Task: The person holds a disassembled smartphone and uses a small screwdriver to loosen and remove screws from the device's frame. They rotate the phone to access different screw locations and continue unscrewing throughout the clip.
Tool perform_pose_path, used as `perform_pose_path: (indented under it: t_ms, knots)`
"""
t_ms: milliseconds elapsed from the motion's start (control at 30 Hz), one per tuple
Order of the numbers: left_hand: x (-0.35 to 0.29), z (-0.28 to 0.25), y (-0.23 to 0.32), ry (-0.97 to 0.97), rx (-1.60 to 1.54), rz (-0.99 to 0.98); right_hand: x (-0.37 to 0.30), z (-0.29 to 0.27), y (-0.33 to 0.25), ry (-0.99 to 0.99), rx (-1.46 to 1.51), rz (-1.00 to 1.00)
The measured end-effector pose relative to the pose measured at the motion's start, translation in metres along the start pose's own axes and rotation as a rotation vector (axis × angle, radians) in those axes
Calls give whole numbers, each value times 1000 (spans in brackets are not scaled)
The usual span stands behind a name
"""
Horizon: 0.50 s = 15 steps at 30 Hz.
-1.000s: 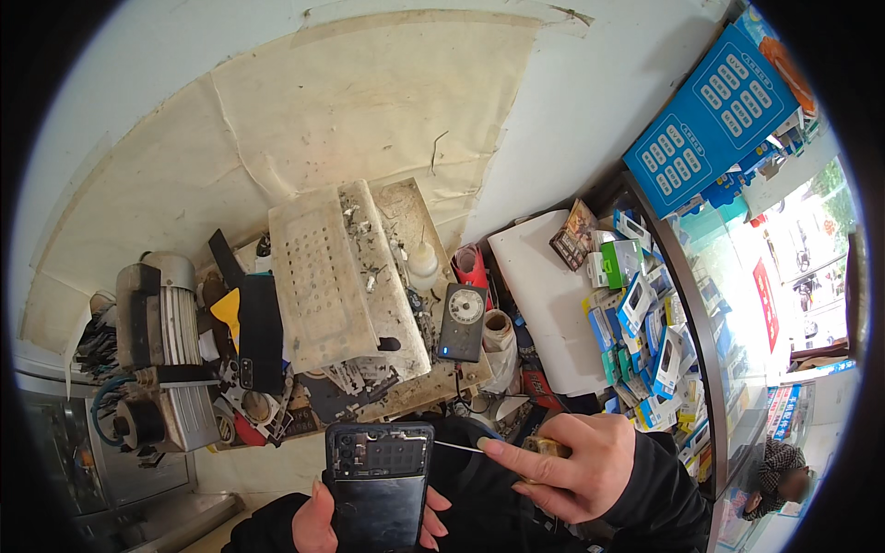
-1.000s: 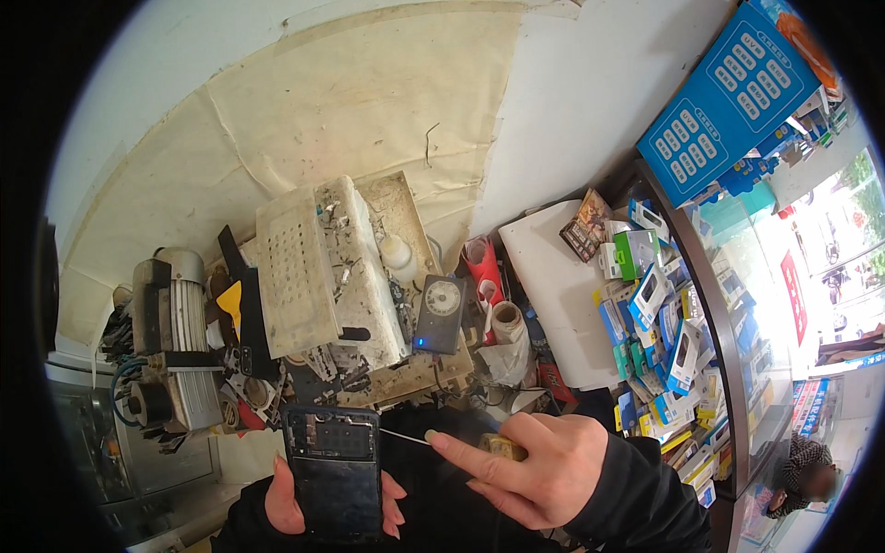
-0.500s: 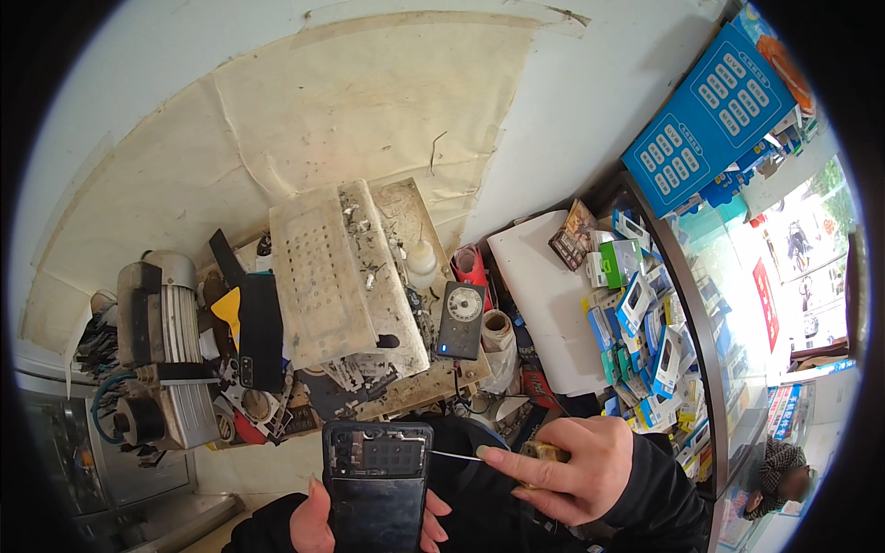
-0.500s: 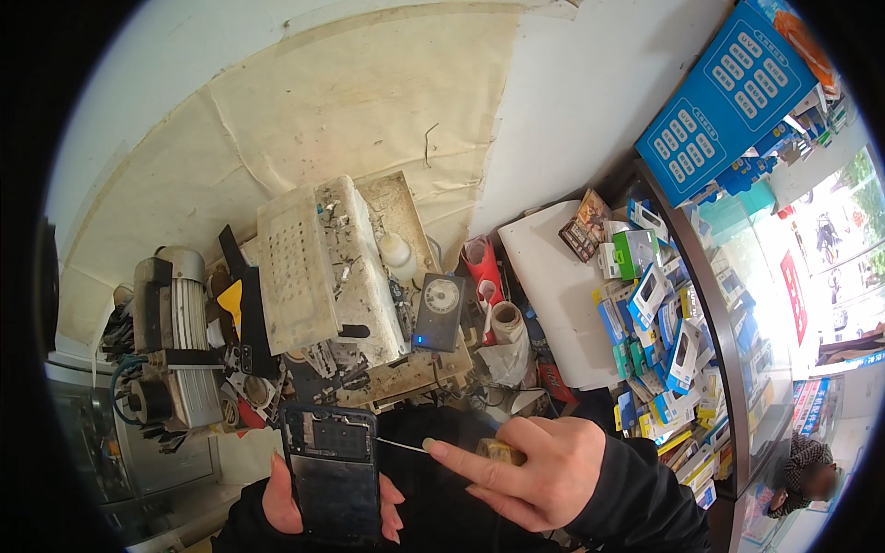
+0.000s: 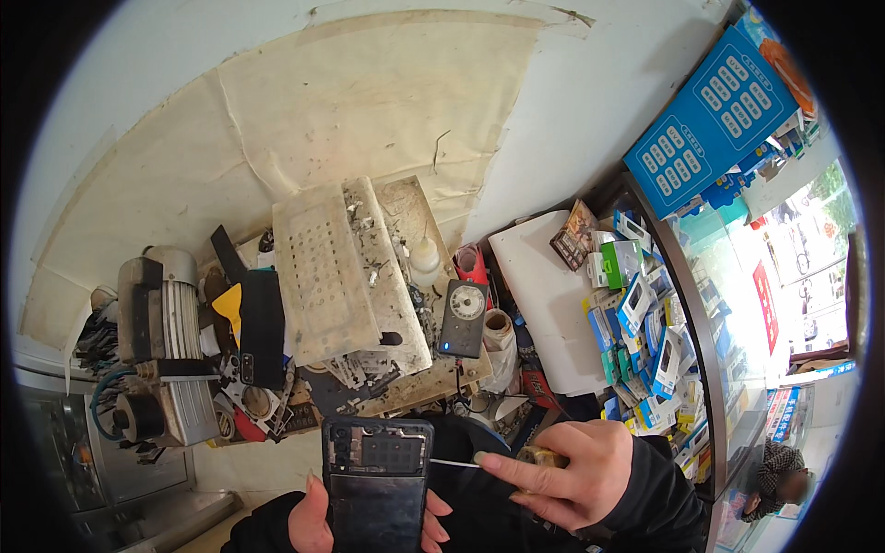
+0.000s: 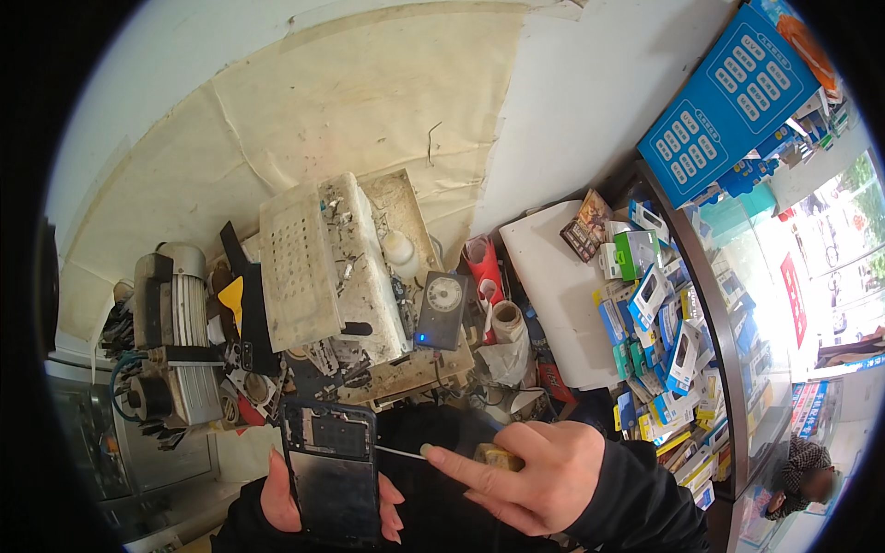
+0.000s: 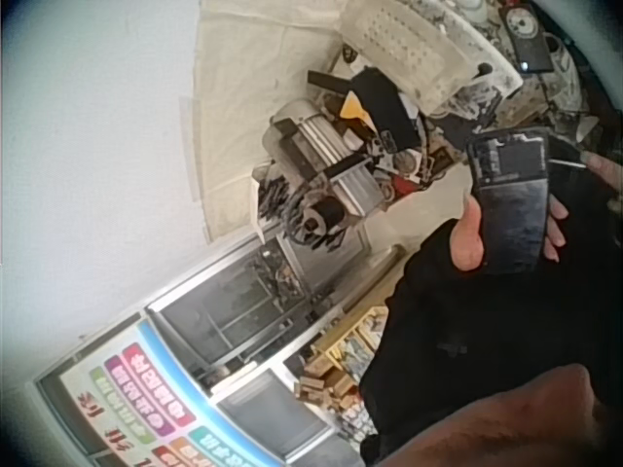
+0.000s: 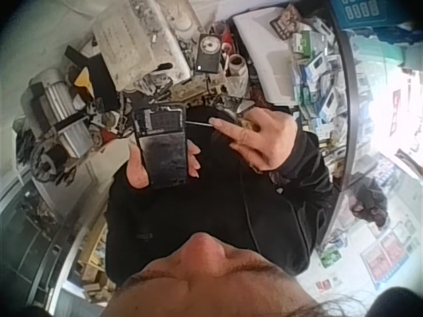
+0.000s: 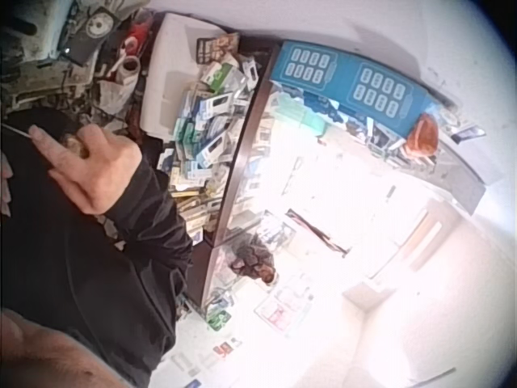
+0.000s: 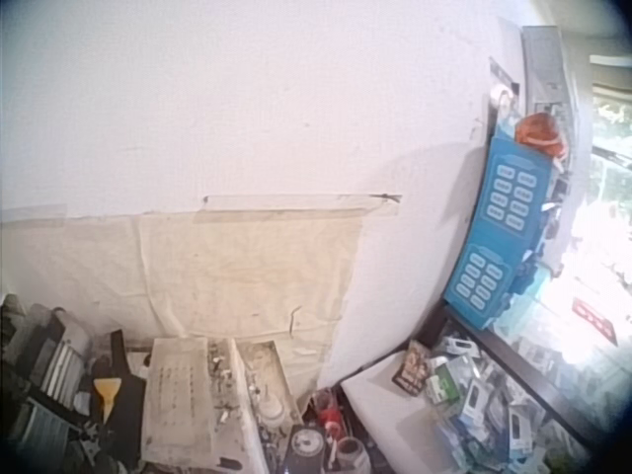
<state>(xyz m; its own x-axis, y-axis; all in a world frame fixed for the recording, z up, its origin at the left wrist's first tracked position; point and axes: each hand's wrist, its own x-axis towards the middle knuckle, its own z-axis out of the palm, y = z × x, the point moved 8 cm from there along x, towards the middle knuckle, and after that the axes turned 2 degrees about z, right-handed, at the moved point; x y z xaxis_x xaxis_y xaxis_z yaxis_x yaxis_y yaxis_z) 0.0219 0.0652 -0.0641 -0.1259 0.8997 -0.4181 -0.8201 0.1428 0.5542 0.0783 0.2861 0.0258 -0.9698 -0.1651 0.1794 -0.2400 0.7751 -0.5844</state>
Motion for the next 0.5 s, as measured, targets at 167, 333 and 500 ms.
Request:
perform_pose_path:
  t_ms: [167, 333, 500]
  knots:
    - [0, -1, -1, 2, 19, -24, 2, -3, -1, 33, -43, -30]
    - [-1, -3, -2, 42, -42, -1, 1, 1, 1, 10, -25, -16]
    - [0, 0, -1, -7, -57, -9, -2, 3, 2, 8, -14, -37]
